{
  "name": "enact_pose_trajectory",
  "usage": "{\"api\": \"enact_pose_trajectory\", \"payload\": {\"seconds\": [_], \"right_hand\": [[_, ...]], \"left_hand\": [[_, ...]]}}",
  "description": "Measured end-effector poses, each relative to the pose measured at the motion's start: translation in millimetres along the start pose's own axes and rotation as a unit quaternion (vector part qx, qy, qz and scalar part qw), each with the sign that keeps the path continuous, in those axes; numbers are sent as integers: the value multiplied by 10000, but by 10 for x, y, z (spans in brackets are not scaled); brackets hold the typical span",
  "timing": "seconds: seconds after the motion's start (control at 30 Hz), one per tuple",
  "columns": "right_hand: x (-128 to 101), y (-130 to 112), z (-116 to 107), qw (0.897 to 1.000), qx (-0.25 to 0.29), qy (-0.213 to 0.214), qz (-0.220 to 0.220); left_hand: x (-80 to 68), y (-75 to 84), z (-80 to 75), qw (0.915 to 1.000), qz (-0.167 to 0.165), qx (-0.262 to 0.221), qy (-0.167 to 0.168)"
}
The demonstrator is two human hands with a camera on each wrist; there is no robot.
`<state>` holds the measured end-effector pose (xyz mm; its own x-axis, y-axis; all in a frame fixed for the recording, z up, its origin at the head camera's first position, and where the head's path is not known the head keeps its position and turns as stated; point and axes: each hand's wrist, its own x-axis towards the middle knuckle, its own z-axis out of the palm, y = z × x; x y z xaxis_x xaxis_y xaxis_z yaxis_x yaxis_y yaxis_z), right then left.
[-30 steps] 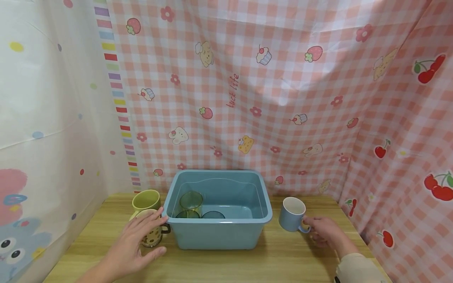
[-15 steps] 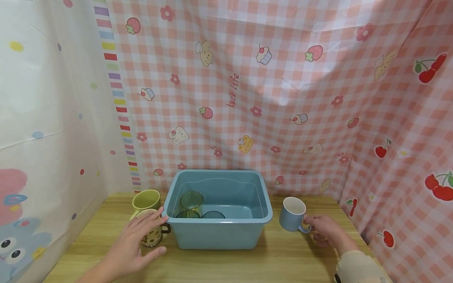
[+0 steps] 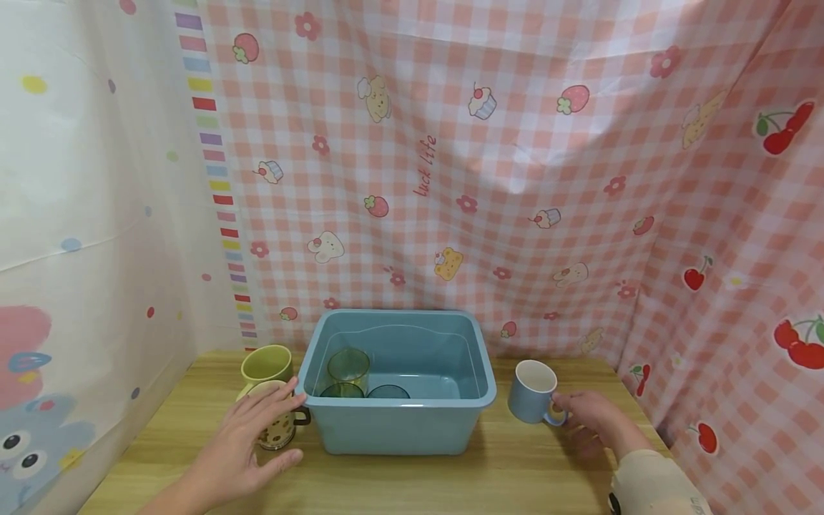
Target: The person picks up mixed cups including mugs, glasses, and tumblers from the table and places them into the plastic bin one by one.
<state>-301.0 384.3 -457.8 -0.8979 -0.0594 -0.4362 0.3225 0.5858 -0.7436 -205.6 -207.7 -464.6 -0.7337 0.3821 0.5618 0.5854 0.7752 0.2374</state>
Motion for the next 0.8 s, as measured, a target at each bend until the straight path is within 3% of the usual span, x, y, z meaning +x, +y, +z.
{"api": "enact_pose_trajectory", "payload": {"seconds": [0.8], "right_hand": [[15, -12, 14, 9997, 171, -173, 11]], "left_hand": [[3, 9, -11, 10000, -49, -11, -54]]}}
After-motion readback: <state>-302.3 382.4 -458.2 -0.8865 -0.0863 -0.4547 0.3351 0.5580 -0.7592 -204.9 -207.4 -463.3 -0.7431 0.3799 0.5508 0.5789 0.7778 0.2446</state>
